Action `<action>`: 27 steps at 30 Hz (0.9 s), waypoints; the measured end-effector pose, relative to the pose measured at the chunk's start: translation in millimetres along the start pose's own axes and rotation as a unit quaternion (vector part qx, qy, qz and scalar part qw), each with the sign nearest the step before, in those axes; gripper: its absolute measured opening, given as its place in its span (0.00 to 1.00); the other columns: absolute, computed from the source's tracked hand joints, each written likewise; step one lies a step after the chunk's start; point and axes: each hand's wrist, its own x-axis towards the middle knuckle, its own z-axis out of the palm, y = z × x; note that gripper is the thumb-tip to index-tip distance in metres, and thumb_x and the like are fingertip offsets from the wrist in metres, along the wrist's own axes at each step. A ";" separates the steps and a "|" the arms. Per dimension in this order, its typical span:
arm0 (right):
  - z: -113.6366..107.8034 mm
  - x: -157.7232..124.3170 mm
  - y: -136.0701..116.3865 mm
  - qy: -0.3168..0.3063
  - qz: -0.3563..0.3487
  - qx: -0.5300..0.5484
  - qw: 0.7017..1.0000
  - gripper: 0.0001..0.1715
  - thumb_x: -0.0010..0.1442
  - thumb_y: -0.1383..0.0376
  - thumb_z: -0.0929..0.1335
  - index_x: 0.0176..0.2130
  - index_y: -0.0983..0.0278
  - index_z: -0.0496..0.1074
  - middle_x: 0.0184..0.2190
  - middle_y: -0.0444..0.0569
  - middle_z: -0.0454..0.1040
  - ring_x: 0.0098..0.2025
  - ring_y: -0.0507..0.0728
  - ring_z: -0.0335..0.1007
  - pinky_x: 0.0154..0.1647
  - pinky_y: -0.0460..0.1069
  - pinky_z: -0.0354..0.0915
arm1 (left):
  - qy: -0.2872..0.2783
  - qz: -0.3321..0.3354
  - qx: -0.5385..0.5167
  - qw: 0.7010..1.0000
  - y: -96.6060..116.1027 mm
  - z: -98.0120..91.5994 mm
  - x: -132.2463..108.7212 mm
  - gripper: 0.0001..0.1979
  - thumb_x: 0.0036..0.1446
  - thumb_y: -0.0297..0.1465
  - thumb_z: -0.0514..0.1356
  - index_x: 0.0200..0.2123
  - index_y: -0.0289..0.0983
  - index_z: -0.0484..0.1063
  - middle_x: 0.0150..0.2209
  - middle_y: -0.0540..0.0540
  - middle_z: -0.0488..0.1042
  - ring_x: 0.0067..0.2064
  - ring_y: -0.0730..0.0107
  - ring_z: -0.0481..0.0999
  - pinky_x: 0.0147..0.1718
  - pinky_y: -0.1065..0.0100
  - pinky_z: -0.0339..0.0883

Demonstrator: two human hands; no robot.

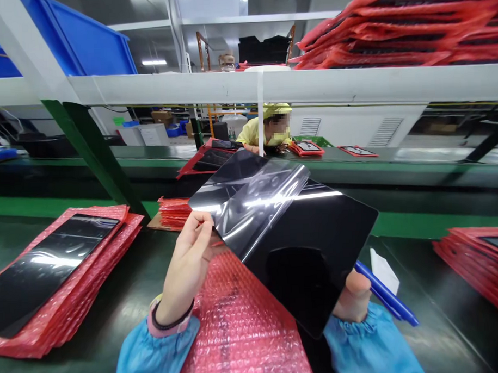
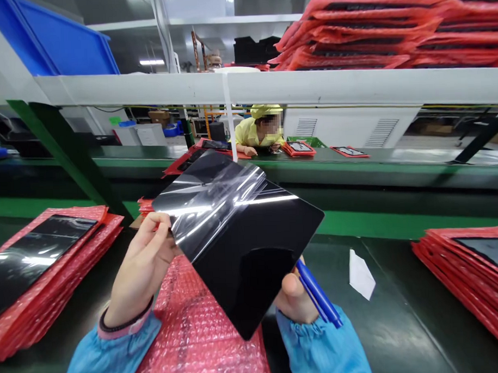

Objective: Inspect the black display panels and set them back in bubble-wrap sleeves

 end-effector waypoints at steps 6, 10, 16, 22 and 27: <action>20.3 -0.9 13.6 -0.019 0.024 0.085 0.996 0.29 0.39 0.48 0.79 0.41 0.52 0.76 0.42 0.49 0.80 0.51 0.69 0.74 0.50 0.61 0.71 | 0.183 0.027 -0.176 0.967 -3.6 -2.4 8.6 0.02 0.57 0.30 0.64 0.32 0.40 0.76 0.36 0.54 0.76 0.42 0.79 0.74 0.46 0.80 0.68; 29.3 1.2 18.1 -0.142 0.057 0.090 0.984 0.43 0.41 0.60 0.80 0.55 0.50 0.67 0.46 0.48 0.78 0.50 0.65 0.75 0.51 0.59 0.70 | 0.254 0.017 -0.204 0.945 4.4 -5.2 12.7 0.09 0.62 0.27 0.58 0.32 0.41 0.77 0.37 0.55 0.77 0.46 0.78 0.74 0.52 0.77 0.65; 30.7 3.3 19.6 -0.236 0.080 0.099 0.963 0.40 0.46 0.67 0.79 0.55 0.52 0.65 0.44 0.46 0.78 0.44 0.59 0.78 0.48 0.55 0.71 | 0.276 0.059 -0.207 0.937 5.2 -9.1 20.0 0.09 0.61 0.26 0.57 0.32 0.38 0.76 0.35 0.53 0.76 0.46 0.75 0.74 0.56 0.70 0.63; 23.5 -0.9 5.5 -0.164 0.023 0.017 0.986 0.12 0.53 0.60 0.76 0.38 0.57 0.76 0.29 0.43 0.79 0.31 0.53 0.77 0.35 0.46 0.72 | 0.263 0.133 -0.119 0.948 2.5 -20.0 22.8 0.05 0.54 0.26 0.61 0.28 0.36 0.77 0.31 0.53 0.74 0.38 0.75 0.73 0.42 0.76 0.68; 11.3 -5.6 -5.9 -0.156 0.017 -0.052 0.986 0.10 0.57 0.55 0.72 0.32 0.59 0.77 0.21 0.44 0.77 0.23 0.53 0.74 0.28 0.47 0.69 | 0.270 0.194 -0.046 0.942 -2.4 -35.7 28.4 0.07 0.51 0.24 0.60 0.24 0.37 0.75 0.28 0.53 0.74 0.34 0.74 0.72 0.34 0.73 0.67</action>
